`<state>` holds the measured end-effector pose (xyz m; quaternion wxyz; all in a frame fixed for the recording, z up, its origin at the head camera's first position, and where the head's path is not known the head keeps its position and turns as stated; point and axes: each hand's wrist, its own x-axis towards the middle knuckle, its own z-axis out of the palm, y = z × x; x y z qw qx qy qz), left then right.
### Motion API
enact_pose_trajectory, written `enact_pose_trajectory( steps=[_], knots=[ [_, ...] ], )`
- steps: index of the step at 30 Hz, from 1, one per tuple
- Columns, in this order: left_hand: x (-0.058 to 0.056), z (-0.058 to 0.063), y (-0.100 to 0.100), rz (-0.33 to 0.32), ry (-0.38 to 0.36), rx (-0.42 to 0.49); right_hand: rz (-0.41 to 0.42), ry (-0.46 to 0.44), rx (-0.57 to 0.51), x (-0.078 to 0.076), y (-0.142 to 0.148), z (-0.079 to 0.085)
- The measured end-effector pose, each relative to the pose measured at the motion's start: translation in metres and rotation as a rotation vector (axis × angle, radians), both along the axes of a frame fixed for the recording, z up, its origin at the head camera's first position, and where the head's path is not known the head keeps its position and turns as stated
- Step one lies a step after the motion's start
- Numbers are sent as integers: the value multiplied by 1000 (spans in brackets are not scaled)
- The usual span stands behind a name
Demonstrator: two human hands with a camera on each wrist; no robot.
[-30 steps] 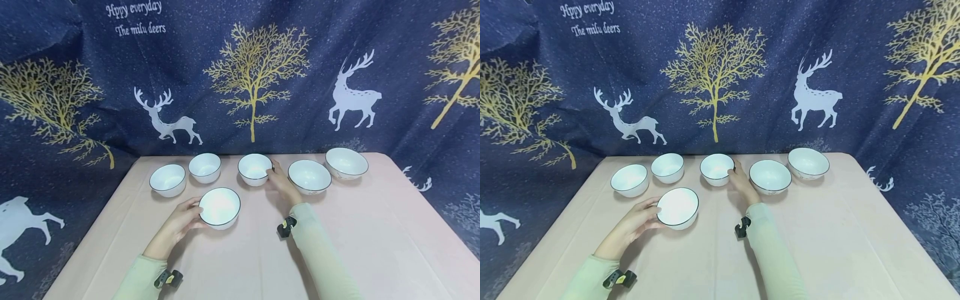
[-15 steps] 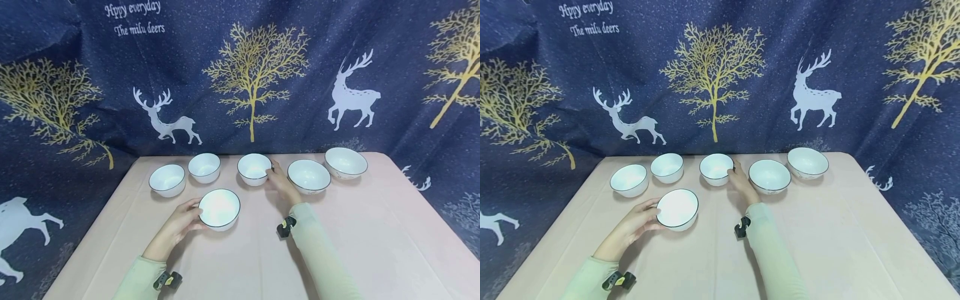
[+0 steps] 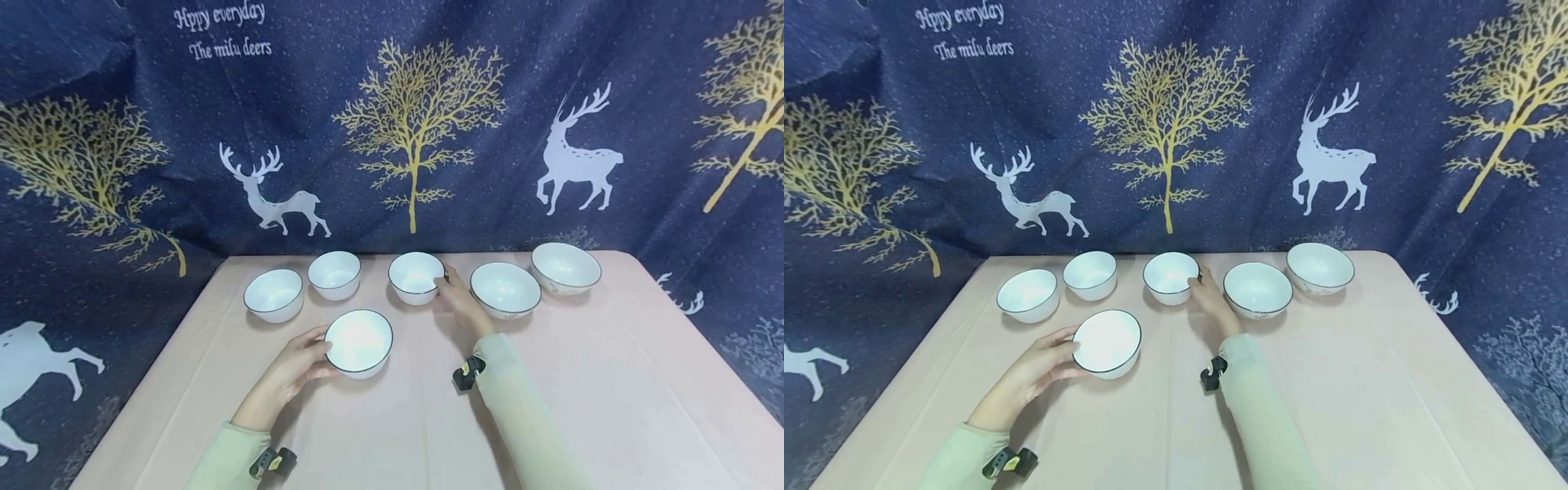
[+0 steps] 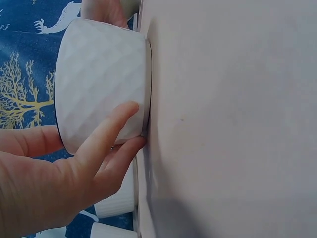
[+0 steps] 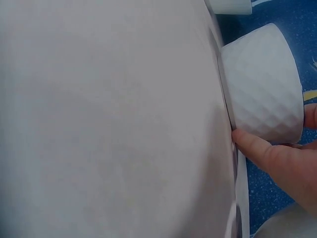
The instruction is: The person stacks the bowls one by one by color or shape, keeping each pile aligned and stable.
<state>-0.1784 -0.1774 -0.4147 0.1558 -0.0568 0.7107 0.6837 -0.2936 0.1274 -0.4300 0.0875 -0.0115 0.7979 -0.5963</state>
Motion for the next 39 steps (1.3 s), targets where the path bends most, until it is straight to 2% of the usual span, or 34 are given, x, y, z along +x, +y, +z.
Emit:
enact_pose_trajectory(
  steps=[10,13,14,30,39],
  knots=[
    [4,-3,-3,-16,18,-27,-8,-16,-11,6,-5,7],
    [4,-5,-5,-37,14,-20,-11,-10,-6,6,-5,7],
    [4,-6,-5,-42,11,-23,-13,1,-3,4,-5,2],
    [4,-4,-10,-177,39,-21,-18,2,26,5,-6,5],
    [4,-7,-12,-214,69,-52,-48,-17,11,6,-11,7]
  ],
)
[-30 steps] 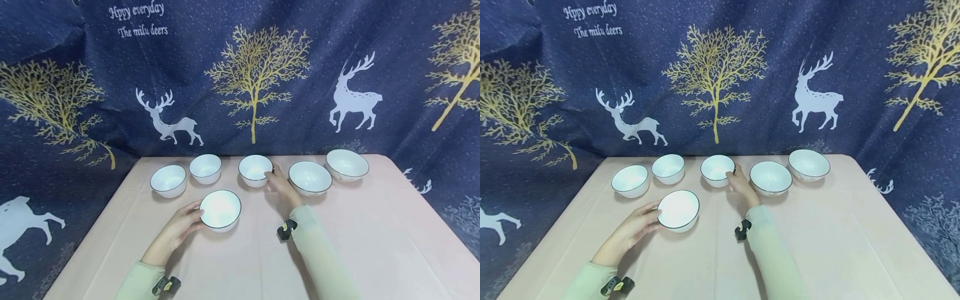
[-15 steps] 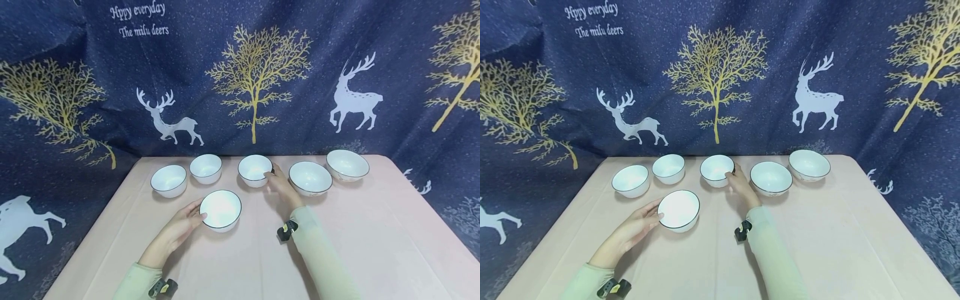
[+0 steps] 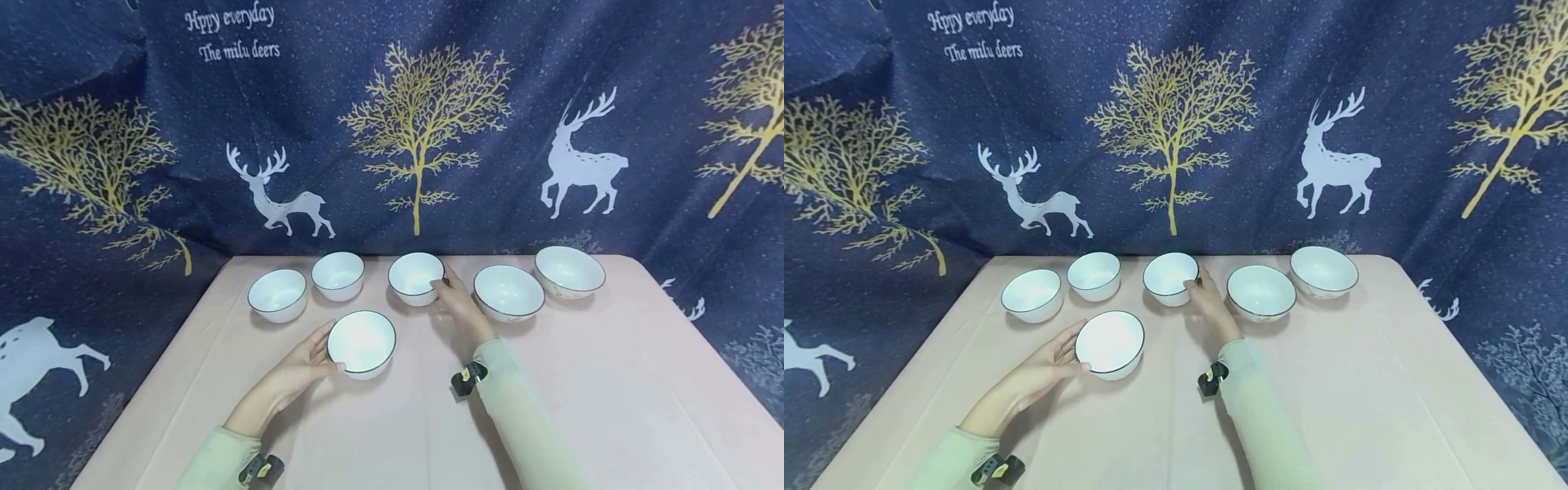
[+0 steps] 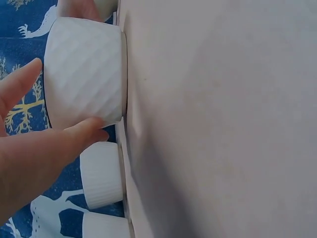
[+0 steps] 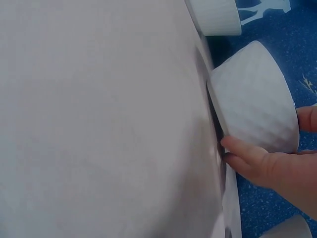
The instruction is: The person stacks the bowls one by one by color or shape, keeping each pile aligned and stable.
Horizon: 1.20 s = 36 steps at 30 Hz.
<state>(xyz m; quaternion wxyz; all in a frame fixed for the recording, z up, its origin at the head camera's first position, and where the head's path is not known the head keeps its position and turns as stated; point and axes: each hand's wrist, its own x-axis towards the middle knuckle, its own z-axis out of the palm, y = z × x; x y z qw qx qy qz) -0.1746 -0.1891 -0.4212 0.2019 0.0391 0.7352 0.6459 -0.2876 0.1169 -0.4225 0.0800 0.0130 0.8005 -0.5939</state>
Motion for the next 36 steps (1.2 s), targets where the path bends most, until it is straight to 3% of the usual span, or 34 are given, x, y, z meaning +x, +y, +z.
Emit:
enact_pose_trajectory(
  steps=[13,21,28,36],
  knots=[
    [0,1,-1,-10,-2,-24,-75,10,-118,2,-7,-1],
    [0,2,-2,-4,-7,-40,-91,-28,-180,3,-8,0],
    [1,2,-2,-7,1,-21,-123,-51,-301,5,-11,3],
    [1,0,-3,0,4,0,-84,-40,-329,8,-12,14]
  ],
)
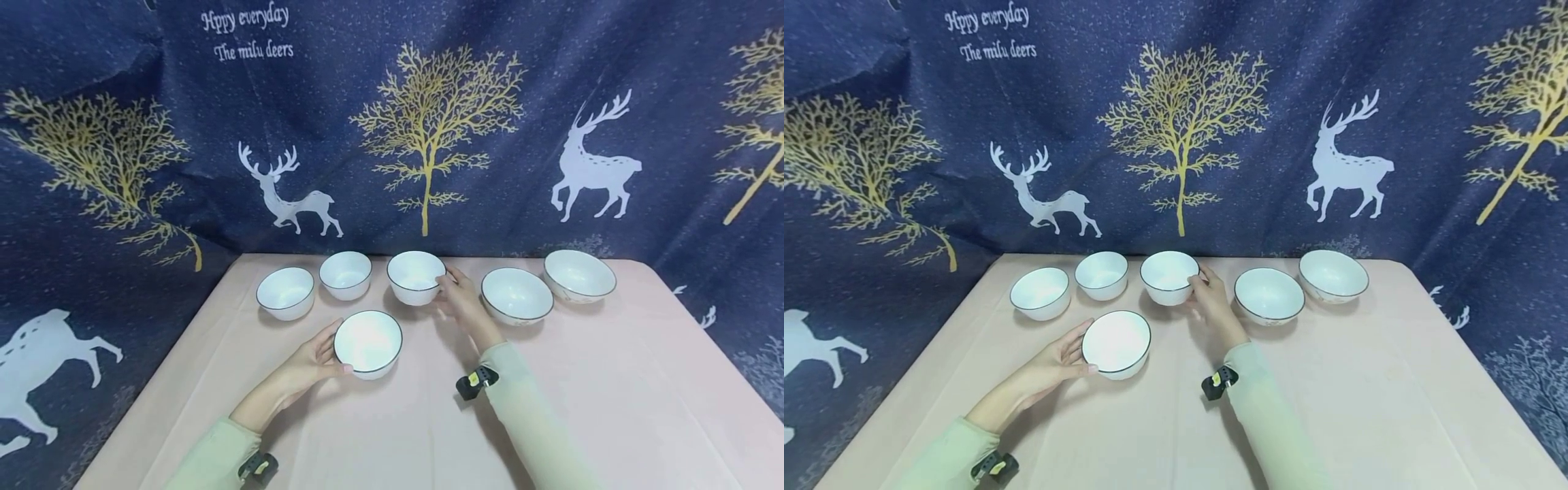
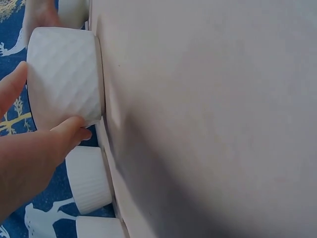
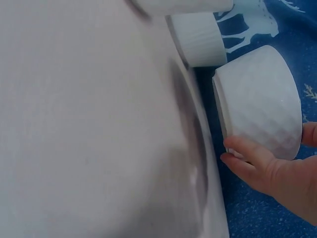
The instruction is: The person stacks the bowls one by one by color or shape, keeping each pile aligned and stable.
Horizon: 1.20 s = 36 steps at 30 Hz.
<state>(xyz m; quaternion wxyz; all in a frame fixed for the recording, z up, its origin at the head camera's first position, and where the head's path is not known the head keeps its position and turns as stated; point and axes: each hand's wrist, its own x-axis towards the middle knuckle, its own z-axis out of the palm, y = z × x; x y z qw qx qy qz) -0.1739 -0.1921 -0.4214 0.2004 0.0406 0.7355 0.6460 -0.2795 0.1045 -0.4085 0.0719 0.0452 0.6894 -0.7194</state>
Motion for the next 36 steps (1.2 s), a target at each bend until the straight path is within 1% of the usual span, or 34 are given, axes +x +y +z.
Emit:
enact_pose_trajectory(
  steps=[2,3,5,11,18,22,30,36],
  knots=[
    [-1,0,0,8,-2,-6,9,13,14,1,1,3],
    [-1,0,0,2,2,-11,9,26,25,0,1,1],
    [-1,0,-1,4,2,-15,14,39,20,2,1,4],
    [-2,-1,-2,-2,3,-19,37,37,-15,7,2,8],
    [-2,-3,-1,15,-8,-41,52,24,-39,13,0,12],
    [-1,-2,-1,12,-6,-36,62,29,-63,16,-2,14],
    [1,-3,0,11,-7,-25,92,77,-43,24,-5,18],
    [2,-2,0,8,-1,-13,98,99,-37,27,-6,22]
  ],
)
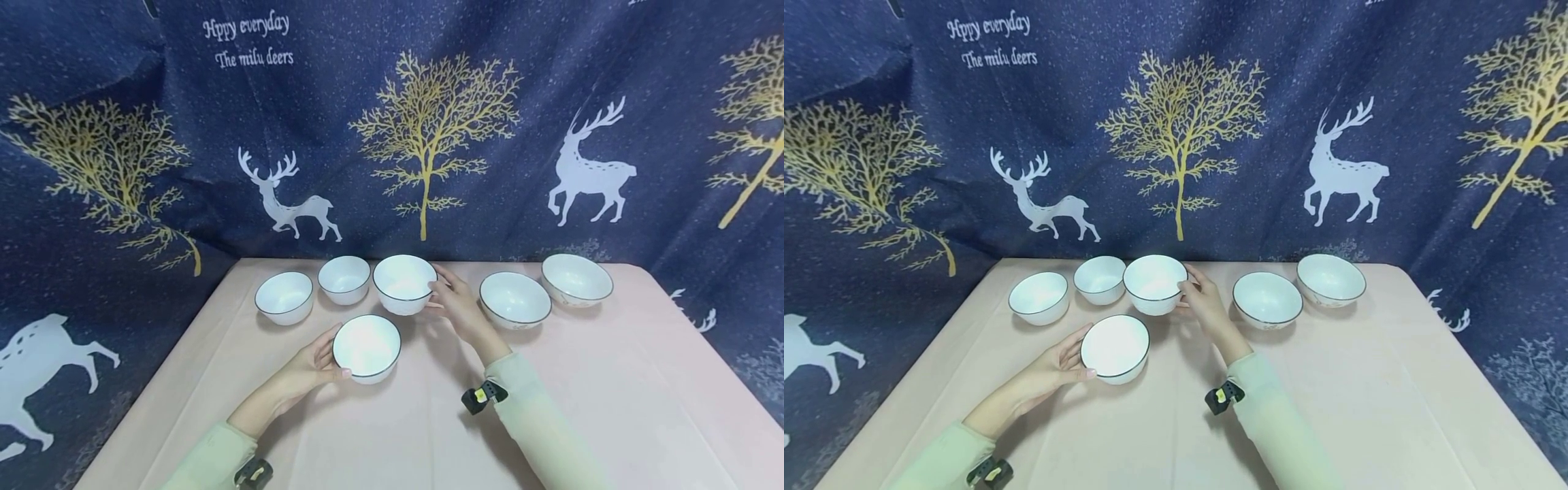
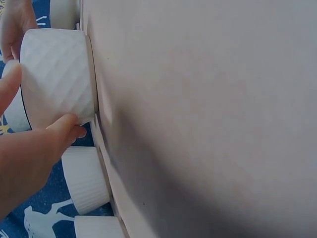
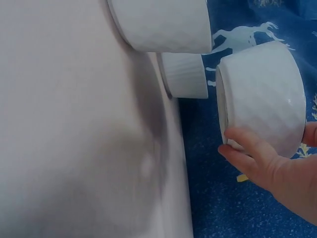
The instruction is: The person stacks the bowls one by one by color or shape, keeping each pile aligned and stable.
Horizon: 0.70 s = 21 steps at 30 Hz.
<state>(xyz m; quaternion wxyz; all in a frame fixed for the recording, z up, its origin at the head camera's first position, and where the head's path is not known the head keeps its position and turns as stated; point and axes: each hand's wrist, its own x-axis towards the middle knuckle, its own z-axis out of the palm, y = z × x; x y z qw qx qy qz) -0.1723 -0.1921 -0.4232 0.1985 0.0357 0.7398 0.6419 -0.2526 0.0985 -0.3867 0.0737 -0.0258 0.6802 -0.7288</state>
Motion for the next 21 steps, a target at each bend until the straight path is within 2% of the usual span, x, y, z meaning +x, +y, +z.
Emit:
enact_pose_trajectory(
  steps=[21],
  knots=[
    [0,1,-2,-36,21,5,77,25,-14,14,-5,13]
  ],
)
